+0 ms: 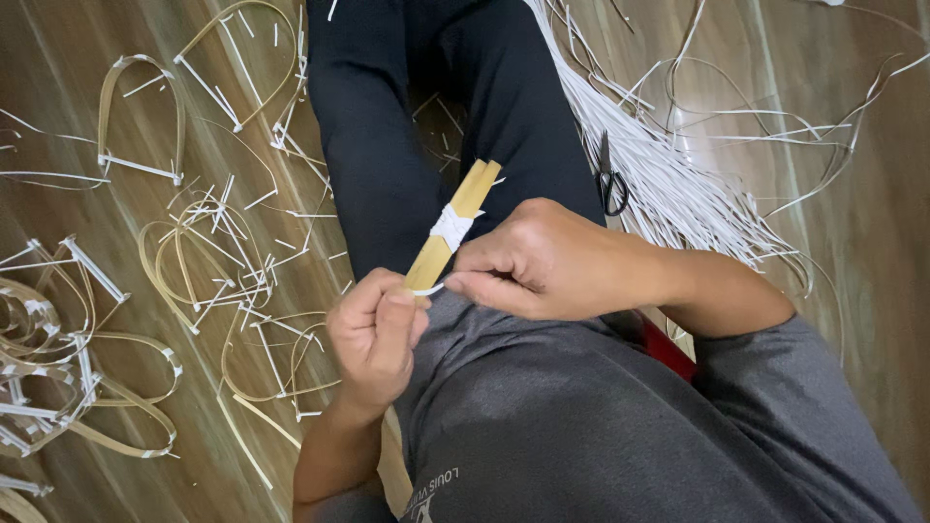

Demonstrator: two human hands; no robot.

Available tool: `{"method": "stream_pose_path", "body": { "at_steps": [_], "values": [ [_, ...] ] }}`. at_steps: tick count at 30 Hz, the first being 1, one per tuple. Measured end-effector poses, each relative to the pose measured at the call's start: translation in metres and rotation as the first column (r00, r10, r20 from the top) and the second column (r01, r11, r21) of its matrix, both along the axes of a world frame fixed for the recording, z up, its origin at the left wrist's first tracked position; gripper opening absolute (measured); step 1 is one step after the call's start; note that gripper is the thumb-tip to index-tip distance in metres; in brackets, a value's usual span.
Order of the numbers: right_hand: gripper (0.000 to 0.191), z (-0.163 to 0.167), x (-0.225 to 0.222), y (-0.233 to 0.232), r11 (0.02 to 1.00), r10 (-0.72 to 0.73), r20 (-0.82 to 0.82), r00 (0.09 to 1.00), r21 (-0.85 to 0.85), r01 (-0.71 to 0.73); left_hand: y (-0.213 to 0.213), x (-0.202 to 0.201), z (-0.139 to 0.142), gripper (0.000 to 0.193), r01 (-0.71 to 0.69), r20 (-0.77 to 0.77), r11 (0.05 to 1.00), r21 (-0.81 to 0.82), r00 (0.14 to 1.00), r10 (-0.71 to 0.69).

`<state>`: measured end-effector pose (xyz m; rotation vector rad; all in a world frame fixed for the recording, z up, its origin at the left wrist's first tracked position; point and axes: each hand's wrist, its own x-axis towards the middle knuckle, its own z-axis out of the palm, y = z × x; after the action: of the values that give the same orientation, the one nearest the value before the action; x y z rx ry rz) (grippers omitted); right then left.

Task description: The person sits on the floor and weaves white plastic strips around a curved wooden frame. They repeatedly thread the strips through the frame, tighten them, and trim excess with scissors. The process continues with additional strips added to build up the woven structure.

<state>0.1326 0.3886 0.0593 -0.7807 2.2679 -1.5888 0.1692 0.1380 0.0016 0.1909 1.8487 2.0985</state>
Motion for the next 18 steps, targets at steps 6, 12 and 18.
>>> {"method": "stream_pose_path", "body": {
  "at_steps": [6,12,18],
  "values": [
    [0.015,-0.0031,-0.0003,-0.0027,0.999,-0.039,-0.035,0.999,0.007,0.039,0.0023,-0.0056,0.0005,0.026,-0.011,0.055,0.991,0.13,0.999,0.003],
    [0.016,-0.0062,-0.0022,-0.0036,0.999,-0.048,-0.01,0.999,-0.008,0.048,0.0024,-0.0061,0.0068,0.028,0.064,0.106,0.994,0.084,0.992,-0.073],
    [0.015,-0.009,-0.002,-0.0033,0.999,-0.035,-0.023,0.999,-0.011,0.035,0.0042,-0.0082,0.007,0.03,0.053,0.06,0.997,0.052,0.997,-0.056]
  ]
}}
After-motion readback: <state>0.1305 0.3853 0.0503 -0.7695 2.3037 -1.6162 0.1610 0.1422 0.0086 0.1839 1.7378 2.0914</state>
